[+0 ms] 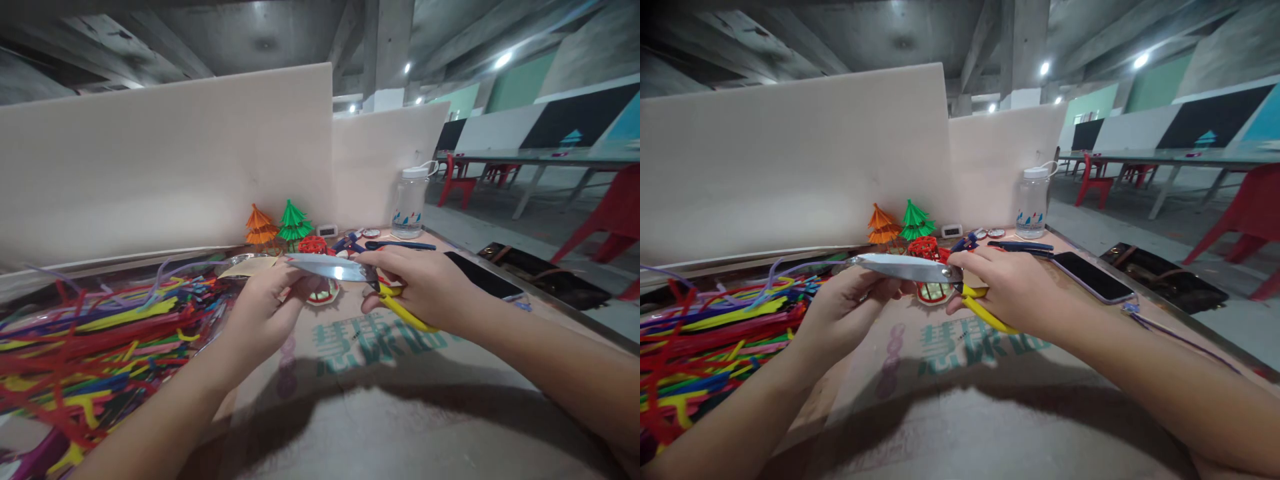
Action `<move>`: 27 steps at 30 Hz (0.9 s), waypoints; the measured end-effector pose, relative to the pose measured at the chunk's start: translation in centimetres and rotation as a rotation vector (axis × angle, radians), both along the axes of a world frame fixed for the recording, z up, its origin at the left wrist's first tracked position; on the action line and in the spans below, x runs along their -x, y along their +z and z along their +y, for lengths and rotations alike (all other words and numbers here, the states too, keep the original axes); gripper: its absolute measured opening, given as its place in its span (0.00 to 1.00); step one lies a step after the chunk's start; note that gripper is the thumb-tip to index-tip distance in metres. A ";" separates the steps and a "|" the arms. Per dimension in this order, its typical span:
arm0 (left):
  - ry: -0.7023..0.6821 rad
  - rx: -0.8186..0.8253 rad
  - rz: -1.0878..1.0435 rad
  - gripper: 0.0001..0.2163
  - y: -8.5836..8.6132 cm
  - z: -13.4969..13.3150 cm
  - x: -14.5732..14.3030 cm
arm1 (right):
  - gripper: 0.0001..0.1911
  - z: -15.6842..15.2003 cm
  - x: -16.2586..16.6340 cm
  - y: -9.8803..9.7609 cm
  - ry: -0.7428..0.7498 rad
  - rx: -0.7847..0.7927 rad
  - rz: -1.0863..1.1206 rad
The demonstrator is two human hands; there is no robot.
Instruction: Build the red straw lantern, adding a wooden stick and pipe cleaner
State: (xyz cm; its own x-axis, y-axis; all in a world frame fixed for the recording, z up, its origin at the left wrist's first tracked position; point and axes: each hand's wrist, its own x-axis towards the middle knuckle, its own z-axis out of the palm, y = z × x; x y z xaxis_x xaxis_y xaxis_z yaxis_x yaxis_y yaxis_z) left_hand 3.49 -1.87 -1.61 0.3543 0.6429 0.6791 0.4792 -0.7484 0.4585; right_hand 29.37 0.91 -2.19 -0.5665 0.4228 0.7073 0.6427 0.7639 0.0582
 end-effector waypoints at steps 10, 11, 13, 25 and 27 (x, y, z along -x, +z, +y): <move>0.025 0.115 -0.230 0.07 -0.3 0.8 0.9 | 0.31 0.1 -1.5 2.2 -0.084 0.089 0.072; 0.021 0.121 -0.256 0.07 -0.3 0.8 1.1 | 0.32 0.1 -1.6 2.4 -0.094 0.085 0.090; 0.001 0.142 -0.304 0.07 -0.2 1.0 1.3 | 0.32 0.1 -1.9 2.7 -0.113 0.083 0.116; -0.038 0.211 -0.329 0.07 0.1 0.5 1.0 | 0.32 0.0 -1.7 2.6 -0.046 0.144 0.062; -0.045 0.218 -0.343 0.06 0.1 0.5 0.9 | 0.31 -0.1 -1.5 2.5 -0.006 0.114 0.054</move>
State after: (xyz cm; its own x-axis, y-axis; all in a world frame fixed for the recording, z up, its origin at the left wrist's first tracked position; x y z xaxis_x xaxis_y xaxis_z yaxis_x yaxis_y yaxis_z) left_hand 2.57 -1.40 -1.49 0.1617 0.7737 0.6125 0.2400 -0.6329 0.7361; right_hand 30.89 0.79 0.36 -0.5265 0.5054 0.6836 0.6471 0.7598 -0.0633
